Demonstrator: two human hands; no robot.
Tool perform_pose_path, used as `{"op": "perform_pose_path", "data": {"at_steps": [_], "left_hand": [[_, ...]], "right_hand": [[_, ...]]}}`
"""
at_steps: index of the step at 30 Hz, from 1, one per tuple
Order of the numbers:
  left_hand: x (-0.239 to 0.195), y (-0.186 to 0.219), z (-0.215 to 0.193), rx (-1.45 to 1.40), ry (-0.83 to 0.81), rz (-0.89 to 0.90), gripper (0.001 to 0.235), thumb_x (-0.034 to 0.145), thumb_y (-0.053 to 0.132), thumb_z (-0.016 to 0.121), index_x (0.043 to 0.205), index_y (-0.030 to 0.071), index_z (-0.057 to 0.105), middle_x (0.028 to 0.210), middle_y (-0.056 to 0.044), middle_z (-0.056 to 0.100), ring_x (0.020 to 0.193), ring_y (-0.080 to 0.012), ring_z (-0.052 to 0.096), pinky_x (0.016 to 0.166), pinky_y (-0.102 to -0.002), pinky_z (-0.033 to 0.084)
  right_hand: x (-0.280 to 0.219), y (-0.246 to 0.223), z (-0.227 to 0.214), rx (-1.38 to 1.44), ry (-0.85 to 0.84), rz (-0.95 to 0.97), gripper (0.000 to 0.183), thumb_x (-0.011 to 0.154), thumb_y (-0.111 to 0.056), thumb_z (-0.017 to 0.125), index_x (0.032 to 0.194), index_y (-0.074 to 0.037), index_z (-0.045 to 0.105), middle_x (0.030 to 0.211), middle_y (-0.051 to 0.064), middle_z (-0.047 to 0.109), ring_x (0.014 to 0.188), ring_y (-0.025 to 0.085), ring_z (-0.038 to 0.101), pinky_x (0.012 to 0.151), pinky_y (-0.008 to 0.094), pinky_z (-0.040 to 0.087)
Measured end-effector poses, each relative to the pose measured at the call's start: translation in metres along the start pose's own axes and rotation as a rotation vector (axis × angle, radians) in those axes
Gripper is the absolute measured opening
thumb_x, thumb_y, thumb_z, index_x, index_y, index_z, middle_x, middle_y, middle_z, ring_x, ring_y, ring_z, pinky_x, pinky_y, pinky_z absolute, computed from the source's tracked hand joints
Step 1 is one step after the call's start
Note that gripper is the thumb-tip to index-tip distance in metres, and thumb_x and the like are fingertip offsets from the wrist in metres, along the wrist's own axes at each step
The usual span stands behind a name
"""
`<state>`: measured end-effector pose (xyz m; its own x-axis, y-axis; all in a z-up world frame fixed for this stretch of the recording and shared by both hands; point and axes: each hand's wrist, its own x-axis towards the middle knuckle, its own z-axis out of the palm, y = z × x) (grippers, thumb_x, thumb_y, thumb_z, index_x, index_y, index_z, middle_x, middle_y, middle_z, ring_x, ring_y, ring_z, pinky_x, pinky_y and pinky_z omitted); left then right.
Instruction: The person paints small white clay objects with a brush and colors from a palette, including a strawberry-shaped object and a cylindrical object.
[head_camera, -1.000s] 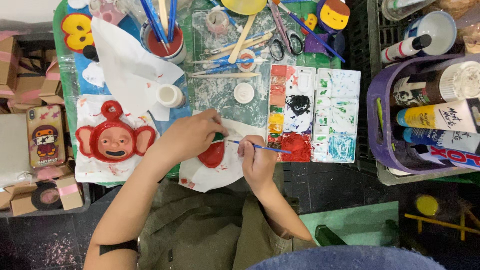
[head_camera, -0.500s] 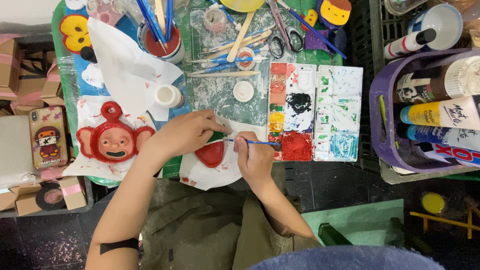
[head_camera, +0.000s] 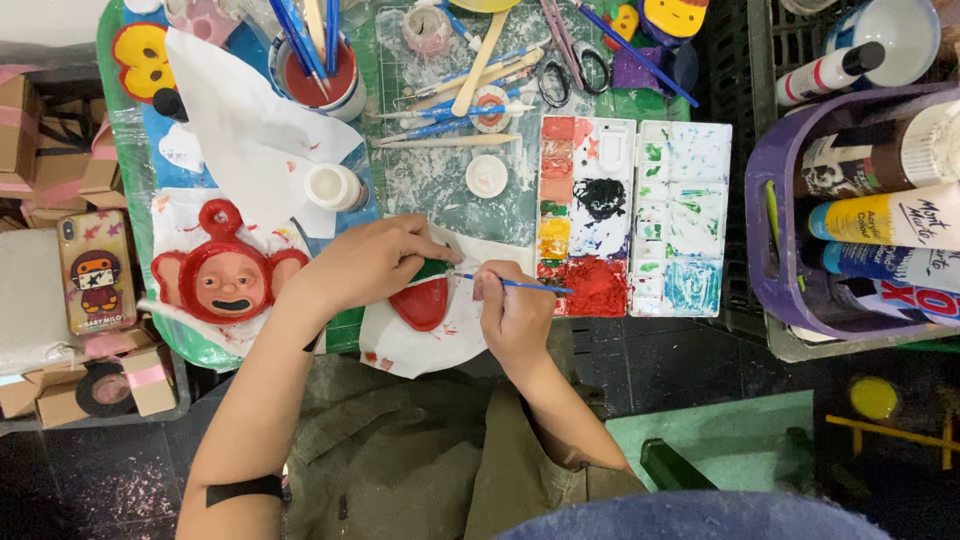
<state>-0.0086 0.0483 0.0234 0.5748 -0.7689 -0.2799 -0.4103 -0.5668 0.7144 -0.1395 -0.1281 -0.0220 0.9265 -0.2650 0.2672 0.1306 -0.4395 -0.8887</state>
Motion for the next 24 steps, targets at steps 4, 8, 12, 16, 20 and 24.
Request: {"op": "perform_pose_path", "data": {"at_steps": [4, 8, 12, 16, 20, 24], "left_hand": [[-0.0001, 0.0006, -0.0007, -0.019, -0.017, -0.02, 0.043, 0.086, 0.004, 0.054, 0.114, 0.025, 0.079, 0.102, -0.006, 0.067, 0.101, -0.0285, 0.065, 0.088, -0.041, 0.051], [0.0006, 0.0002, -0.0009, -0.021, -0.041, -0.031, 0.044, 0.086, 0.003, 0.053, 0.114, 0.025, 0.079, 0.1, -0.007, 0.067, 0.1, -0.0281, 0.065, 0.088, -0.041, 0.051], [0.0002, 0.0, -0.0007, -0.025, -0.014, -0.007, 0.044, 0.085, 0.004, 0.054, 0.114, 0.025, 0.079, 0.1, -0.007, 0.067, 0.101, -0.0287, 0.065, 0.087, -0.041, 0.051], [0.0005, -0.0009, -0.0004, -0.042, -0.016, -0.006, 0.044, 0.086, 0.004, 0.054, 0.114, 0.025, 0.079, 0.101, -0.007, 0.067, 0.1, -0.0288, 0.065, 0.087, -0.041, 0.051], [0.0, -0.0029, 0.0001, -0.03, -0.012, -0.013, 0.044, 0.085, 0.003, 0.054, 0.114, 0.025, 0.079, 0.101, -0.008, 0.067, 0.1, -0.0293, 0.065, 0.087, -0.041, 0.051], [0.0005, -0.0028, 0.0002, -0.035, -0.005, 0.007, 0.044, 0.084, 0.003, 0.054, 0.113, 0.025, 0.08, 0.102, -0.007, 0.068, 0.101, -0.0295, 0.065, 0.088, -0.042, 0.051]], "right_hand": [[0.0029, -0.0015, 0.0028, -0.087, -0.007, 0.0, 0.013, 0.104, -0.004, 0.057, 0.094, -0.003, 0.065, 0.067, 0.005, 0.064, 0.057, 0.018, 0.065, 0.055, 0.03, 0.047], [0.0025, -0.0033, 0.0014, 0.019, -0.009, -0.012, 0.013, 0.105, -0.003, 0.055, 0.096, -0.002, 0.064, 0.069, 0.005, 0.064, 0.059, 0.018, 0.066, 0.055, 0.03, 0.049], [0.004, -0.0039, -0.0005, -0.017, 0.013, -0.026, 0.013, 0.105, -0.002, 0.055, 0.095, -0.002, 0.063, 0.07, 0.005, 0.065, 0.058, 0.018, 0.064, 0.056, 0.03, 0.048], [0.004, -0.0049, 0.0016, -0.057, -0.001, -0.048, 0.013, 0.104, -0.003, 0.056, 0.095, -0.003, 0.064, 0.07, 0.006, 0.065, 0.06, 0.02, 0.066, 0.056, 0.031, 0.048], [0.0032, -0.0045, -0.0008, -0.041, -0.001, 0.021, 0.015, 0.104, -0.003, 0.054, 0.093, -0.004, 0.064, 0.07, 0.005, 0.065, 0.057, 0.02, 0.063, 0.057, 0.032, 0.047], [0.0052, -0.0045, 0.0007, -0.142, -0.011, -0.007, 0.015, 0.103, -0.005, 0.057, 0.091, -0.004, 0.066, 0.067, 0.005, 0.065, 0.056, 0.021, 0.063, 0.055, 0.033, 0.046]]}}
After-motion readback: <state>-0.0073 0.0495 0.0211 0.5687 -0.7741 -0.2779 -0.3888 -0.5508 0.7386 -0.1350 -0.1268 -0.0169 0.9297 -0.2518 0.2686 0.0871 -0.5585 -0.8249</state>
